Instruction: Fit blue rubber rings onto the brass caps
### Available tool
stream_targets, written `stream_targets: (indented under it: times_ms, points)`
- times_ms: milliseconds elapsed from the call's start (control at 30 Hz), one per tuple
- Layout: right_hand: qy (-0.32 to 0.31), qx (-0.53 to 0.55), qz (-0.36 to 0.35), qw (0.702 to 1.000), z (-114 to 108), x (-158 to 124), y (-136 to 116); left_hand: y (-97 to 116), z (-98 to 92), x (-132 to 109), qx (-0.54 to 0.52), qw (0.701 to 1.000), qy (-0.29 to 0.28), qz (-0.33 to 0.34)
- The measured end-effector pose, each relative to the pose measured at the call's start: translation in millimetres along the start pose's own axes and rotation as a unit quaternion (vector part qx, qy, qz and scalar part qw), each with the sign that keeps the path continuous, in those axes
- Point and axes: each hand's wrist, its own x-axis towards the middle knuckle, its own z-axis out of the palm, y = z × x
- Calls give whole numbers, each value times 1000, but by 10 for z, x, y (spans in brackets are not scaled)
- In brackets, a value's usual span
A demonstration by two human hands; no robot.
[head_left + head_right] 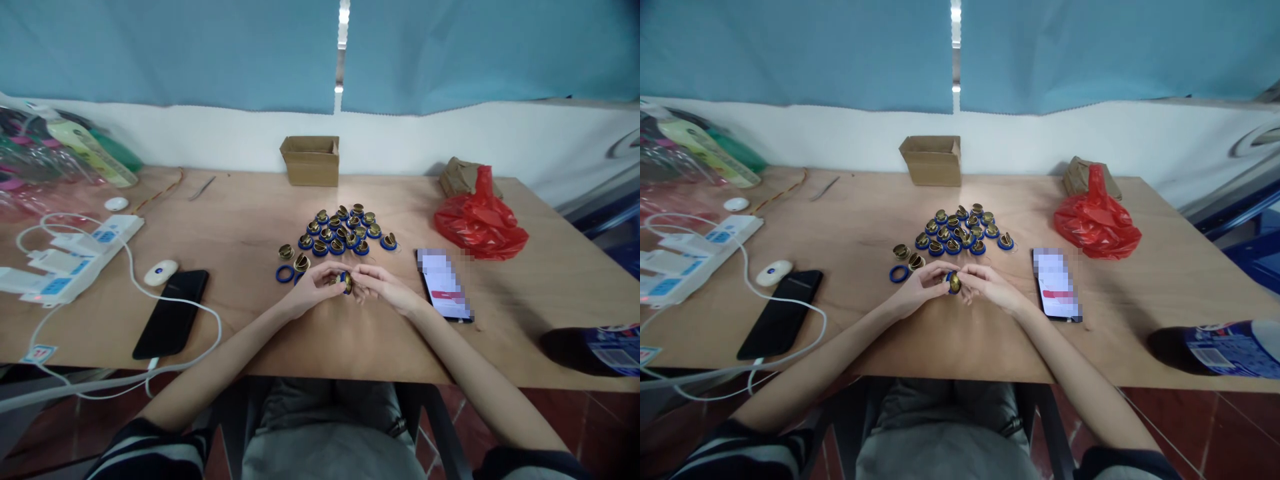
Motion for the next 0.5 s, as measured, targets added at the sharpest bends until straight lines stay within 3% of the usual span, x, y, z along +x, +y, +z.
stream_targets:
  times_ms: [500]
  points:
    - [22, -73, -28, 997, 71, 12, -23, 2, -1, -7, -2, 1000, -17, -5]
